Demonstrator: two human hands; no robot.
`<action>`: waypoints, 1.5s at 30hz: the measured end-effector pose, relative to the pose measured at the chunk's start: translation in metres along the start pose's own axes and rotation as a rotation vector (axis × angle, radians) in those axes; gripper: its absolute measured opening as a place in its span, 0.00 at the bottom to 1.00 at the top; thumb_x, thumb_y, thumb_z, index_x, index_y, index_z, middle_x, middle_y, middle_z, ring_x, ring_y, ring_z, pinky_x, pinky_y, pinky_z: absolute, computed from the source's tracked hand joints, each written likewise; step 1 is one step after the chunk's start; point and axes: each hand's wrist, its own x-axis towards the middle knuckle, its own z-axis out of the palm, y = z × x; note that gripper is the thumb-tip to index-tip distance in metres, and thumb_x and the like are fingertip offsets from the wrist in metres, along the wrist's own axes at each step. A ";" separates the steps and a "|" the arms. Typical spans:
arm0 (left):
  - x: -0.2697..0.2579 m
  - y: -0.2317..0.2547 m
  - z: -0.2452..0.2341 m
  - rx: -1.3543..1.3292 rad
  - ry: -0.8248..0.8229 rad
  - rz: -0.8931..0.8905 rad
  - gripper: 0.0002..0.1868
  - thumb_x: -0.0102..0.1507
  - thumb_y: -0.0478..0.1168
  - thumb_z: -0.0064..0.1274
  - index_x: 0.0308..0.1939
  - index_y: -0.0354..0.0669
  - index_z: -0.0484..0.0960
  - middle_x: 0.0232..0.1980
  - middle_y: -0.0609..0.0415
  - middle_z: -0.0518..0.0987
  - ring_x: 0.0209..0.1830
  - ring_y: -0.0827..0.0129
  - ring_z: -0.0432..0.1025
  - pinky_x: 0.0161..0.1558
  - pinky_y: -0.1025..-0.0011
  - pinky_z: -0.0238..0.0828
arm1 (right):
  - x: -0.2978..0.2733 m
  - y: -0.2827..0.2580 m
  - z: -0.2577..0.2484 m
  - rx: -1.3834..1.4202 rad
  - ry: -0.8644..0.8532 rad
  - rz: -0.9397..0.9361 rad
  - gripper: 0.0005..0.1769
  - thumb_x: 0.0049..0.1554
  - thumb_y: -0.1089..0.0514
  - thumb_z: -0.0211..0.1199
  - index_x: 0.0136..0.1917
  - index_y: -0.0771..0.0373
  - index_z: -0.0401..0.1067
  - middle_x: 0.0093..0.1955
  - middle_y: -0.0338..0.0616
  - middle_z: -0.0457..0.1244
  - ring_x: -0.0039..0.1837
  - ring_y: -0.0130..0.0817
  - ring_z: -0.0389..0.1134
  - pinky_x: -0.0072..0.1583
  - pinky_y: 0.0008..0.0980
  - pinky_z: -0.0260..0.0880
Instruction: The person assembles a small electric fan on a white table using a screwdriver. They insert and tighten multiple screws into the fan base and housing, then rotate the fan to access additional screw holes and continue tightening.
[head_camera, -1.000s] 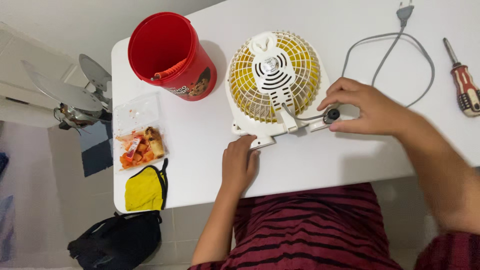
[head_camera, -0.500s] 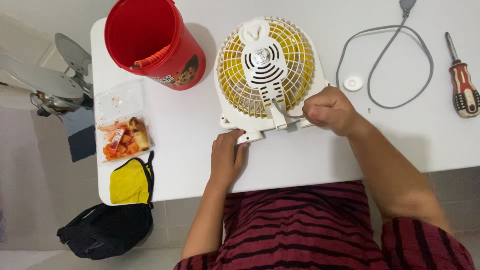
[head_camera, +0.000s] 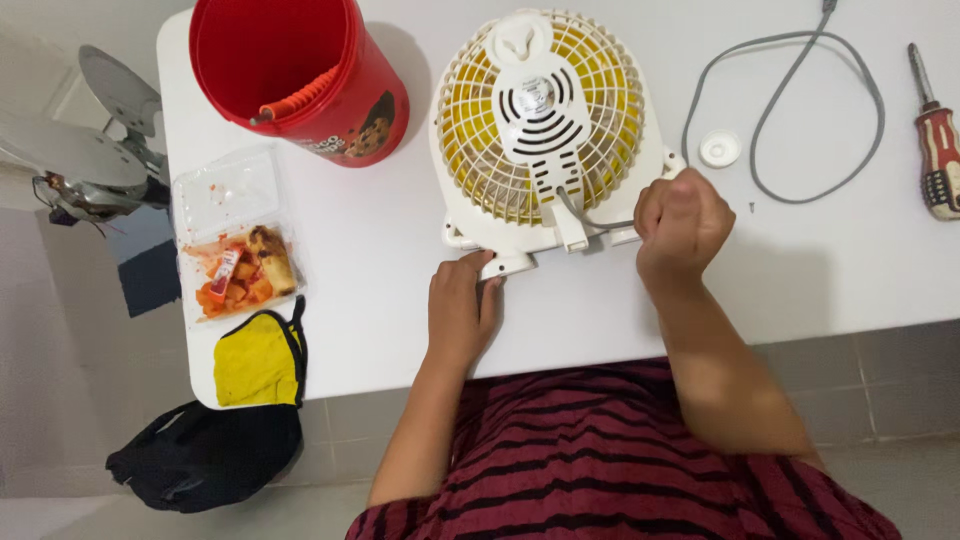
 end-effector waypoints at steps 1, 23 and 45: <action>-0.002 0.000 -0.001 -0.006 -0.014 -0.020 0.16 0.63 0.34 0.57 0.55 0.35 0.78 0.54 0.44 0.81 0.50 0.51 0.71 0.54 0.58 0.67 | 0.000 -0.004 -0.003 -0.004 -0.044 0.065 0.25 0.72 0.49 0.49 0.35 0.58 0.55 0.26 0.34 0.50 0.29 0.21 0.48 0.31 0.25 0.47; -0.001 -0.001 -0.005 -0.056 0.035 -0.016 0.17 0.62 0.34 0.60 0.55 0.39 0.79 0.52 0.48 0.82 0.49 0.53 0.72 0.52 0.59 0.70 | 0.010 0.005 -0.035 0.176 -0.474 0.193 0.31 0.70 0.49 0.55 0.28 0.59 0.51 0.26 0.34 0.48 0.30 0.23 0.47 0.33 0.27 0.46; -0.002 -0.003 -0.013 -0.042 0.004 -0.039 0.17 0.61 0.34 0.60 0.54 0.38 0.80 0.48 0.46 0.81 0.45 0.55 0.74 0.46 0.62 0.72 | 0.031 -0.012 -0.040 0.032 -0.698 0.300 0.16 0.59 0.54 0.66 0.38 0.62 0.63 0.35 0.37 0.59 0.37 0.24 0.57 0.39 0.24 0.60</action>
